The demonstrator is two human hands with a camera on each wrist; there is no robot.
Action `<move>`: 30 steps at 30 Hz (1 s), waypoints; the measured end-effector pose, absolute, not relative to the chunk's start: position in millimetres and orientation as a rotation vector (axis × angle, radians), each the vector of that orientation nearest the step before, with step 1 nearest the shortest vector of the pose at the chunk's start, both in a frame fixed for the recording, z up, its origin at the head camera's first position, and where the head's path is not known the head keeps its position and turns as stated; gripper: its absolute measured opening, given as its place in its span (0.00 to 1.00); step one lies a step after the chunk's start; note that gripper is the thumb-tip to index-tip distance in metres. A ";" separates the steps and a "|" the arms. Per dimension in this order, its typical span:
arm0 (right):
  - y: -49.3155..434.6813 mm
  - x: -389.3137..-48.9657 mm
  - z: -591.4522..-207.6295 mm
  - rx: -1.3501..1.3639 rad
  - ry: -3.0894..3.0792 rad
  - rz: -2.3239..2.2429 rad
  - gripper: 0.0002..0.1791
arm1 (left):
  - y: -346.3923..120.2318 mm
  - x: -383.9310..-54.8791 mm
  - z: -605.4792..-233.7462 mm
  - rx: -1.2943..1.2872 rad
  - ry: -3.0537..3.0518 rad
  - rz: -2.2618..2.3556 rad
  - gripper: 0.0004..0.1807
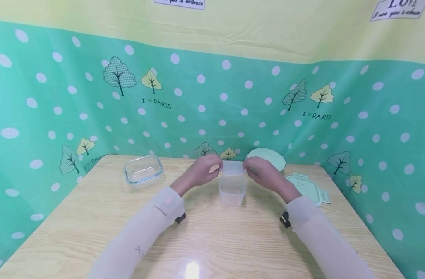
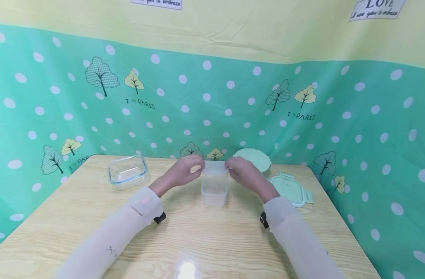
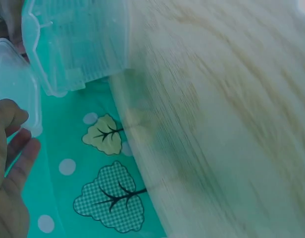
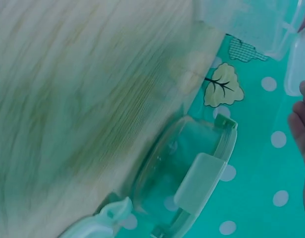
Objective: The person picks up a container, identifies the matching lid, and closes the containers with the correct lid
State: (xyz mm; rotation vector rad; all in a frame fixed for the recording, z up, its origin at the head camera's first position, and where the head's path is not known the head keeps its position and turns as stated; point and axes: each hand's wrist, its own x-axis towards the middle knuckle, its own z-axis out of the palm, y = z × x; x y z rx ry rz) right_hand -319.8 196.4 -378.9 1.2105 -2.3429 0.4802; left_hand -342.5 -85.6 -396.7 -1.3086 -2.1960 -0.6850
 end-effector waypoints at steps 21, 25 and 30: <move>194.6 -306.9 -382.2 1.310 -2.308 0.308 0.10 | -91.7 -338.5 -400.6 -1.436 -2.154 -0.463 0.10; 194.2 -301.5 -383.1 1.312 -2.330 0.234 0.11 | -92.8 -337.3 -403.2 -1.471 -2.113 -0.447 0.11; 193.4 -294.5 -386.4 1.338 -2.301 0.126 0.12 | -94.3 -333.3 -409.4 -1.515 -2.053 -0.422 0.12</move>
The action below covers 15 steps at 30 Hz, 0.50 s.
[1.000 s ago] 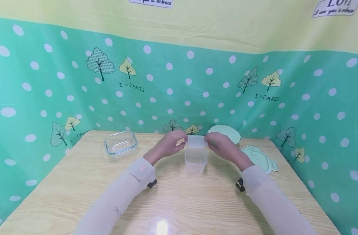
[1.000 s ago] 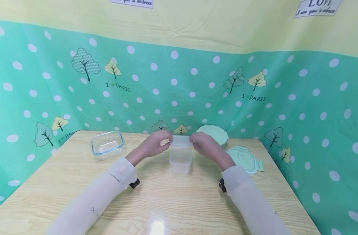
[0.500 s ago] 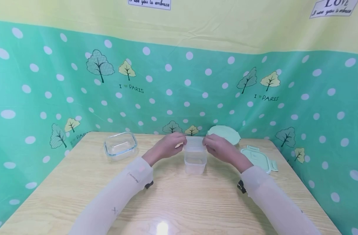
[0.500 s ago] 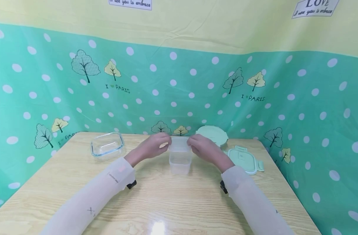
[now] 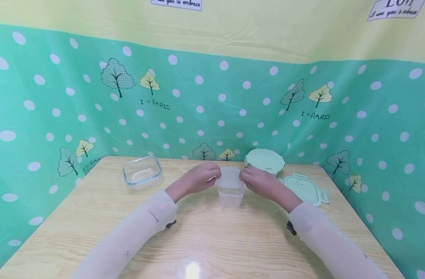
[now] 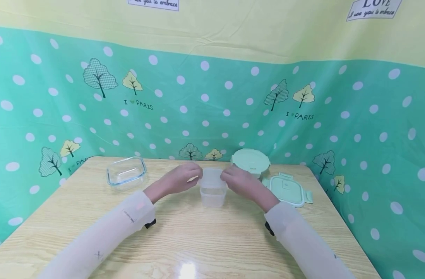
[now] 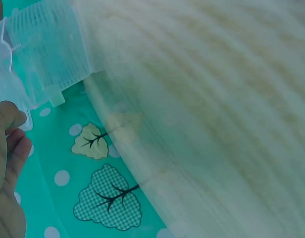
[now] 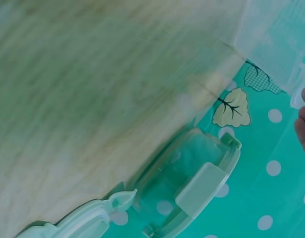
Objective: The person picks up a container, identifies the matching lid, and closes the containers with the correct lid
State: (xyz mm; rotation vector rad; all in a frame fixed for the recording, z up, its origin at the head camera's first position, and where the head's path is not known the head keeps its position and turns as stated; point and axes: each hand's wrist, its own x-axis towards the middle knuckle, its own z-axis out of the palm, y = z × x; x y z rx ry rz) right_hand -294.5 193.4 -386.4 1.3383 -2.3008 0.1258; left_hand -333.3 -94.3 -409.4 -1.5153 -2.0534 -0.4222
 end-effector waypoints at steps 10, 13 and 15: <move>196.9 -288.8 -395.4 1.382 -2.197 0.094 0.15 | -92.7 -323.4 -417.0 -1.555 -2.001 -0.351 0.12; 197.1 -287.6 -396.9 1.387 -2.206 0.079 0.16 | -92.7 -321.4 -416.6 -1.553 -2.016 -0.335 0.12; 196.9 -286.6 -397.4 1.390 -2.215 0.058 0.16 | -92.9 -320.3 -416.1 -1.549 -2.028 -0.324 0.12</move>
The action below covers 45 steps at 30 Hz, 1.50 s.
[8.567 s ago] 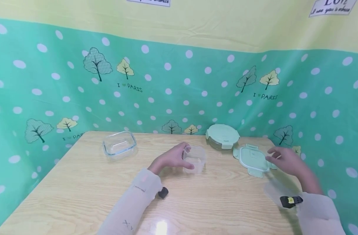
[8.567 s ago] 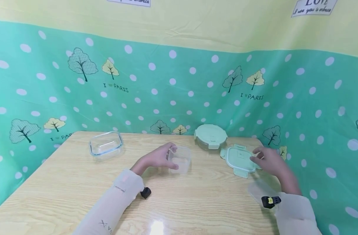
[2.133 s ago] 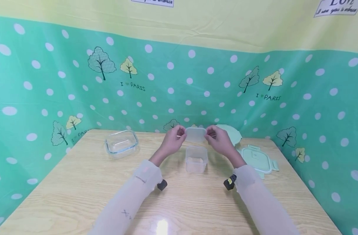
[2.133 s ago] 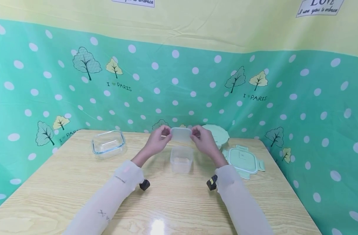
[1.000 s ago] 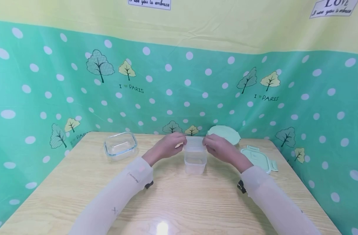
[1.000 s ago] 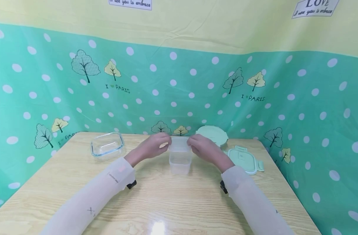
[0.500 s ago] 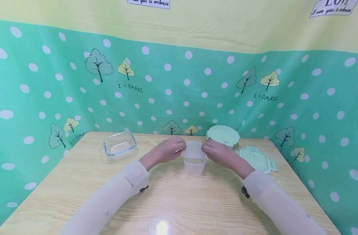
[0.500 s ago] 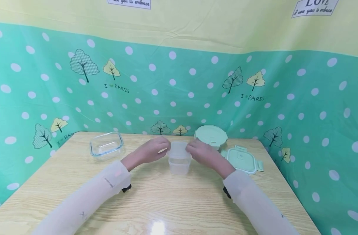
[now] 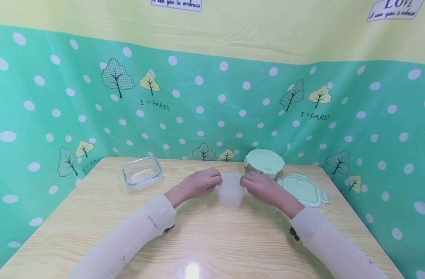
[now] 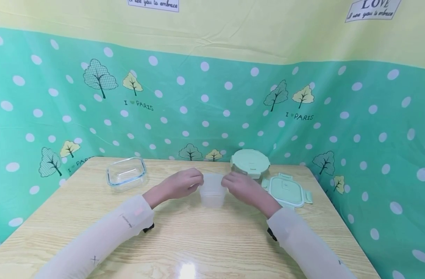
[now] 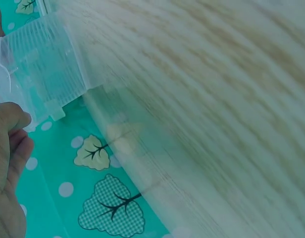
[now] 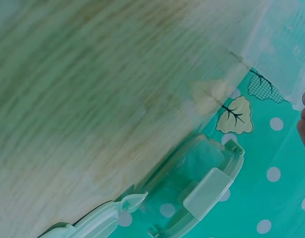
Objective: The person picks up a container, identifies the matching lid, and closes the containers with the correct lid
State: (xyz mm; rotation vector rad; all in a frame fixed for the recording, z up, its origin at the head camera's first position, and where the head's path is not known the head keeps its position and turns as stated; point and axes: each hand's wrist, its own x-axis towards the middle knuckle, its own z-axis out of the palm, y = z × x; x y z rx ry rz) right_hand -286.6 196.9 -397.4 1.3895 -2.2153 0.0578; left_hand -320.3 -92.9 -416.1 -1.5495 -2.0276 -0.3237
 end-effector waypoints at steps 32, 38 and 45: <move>195.9 -277.9 -395.6 1.380 -2.251 -0.039 0.14 | -91.5 -321.6 -413.5 -1.540 -2.118 -0.373 0.13; 195.9 -276.8 -396.6 1.390 -2.254 -0.037 0.15 | -93.2 -320.4 -412.8 -1.551 -2.146 -0.378 0.12; 198.3 -273.1 -394.7 1.385 -2.290 0.042 0.13 | -93.2 -318.2 -410.7 -1.555 -2.181 -0.377 0.10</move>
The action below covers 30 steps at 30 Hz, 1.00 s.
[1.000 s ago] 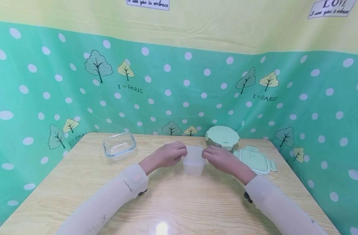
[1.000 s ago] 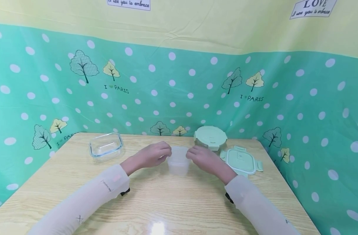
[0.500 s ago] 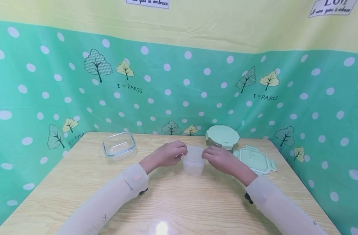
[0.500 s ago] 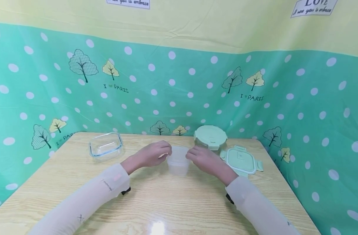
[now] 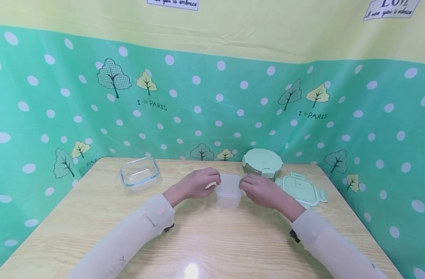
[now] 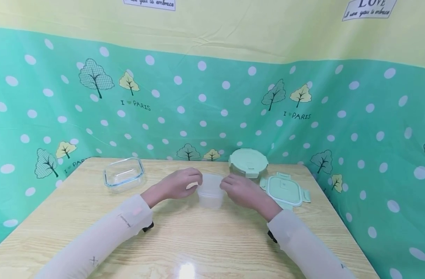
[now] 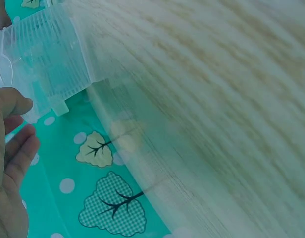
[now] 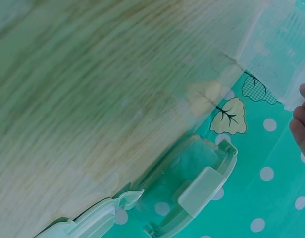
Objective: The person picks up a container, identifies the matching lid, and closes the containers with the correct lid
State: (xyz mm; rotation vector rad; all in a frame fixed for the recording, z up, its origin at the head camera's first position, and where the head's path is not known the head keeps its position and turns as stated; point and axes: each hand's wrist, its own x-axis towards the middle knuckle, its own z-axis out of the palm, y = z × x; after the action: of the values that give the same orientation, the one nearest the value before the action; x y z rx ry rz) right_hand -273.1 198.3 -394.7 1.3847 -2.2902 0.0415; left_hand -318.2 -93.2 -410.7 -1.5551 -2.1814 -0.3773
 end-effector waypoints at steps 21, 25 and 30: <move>202.1 -268.0 -387.0 1.370 -2.482 0.190 0.15 | -98.9 -313.0 -405.9 -1.611 -2.301 -0.511 0.13; 200.8 -269.2 -387.7 1.368 -2.467 0.198 0.15 | -97.7 -314.4 -406.6 -1.590 -2.349 -0.535 0.14; 199.1 -268.6 -386.0 1.357 -2.480 0.184 0.18 | -96.2 -315.2 -406.6 -1.534 -2.418 -0.552 0.16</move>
State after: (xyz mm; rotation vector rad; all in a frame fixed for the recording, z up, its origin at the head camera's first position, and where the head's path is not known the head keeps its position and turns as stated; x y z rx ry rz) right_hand -268.6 199.1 -386.0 1.3569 -2.4801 0.1842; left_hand -315.2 -96.2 -406.6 -1.5338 -2.4181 -0.5523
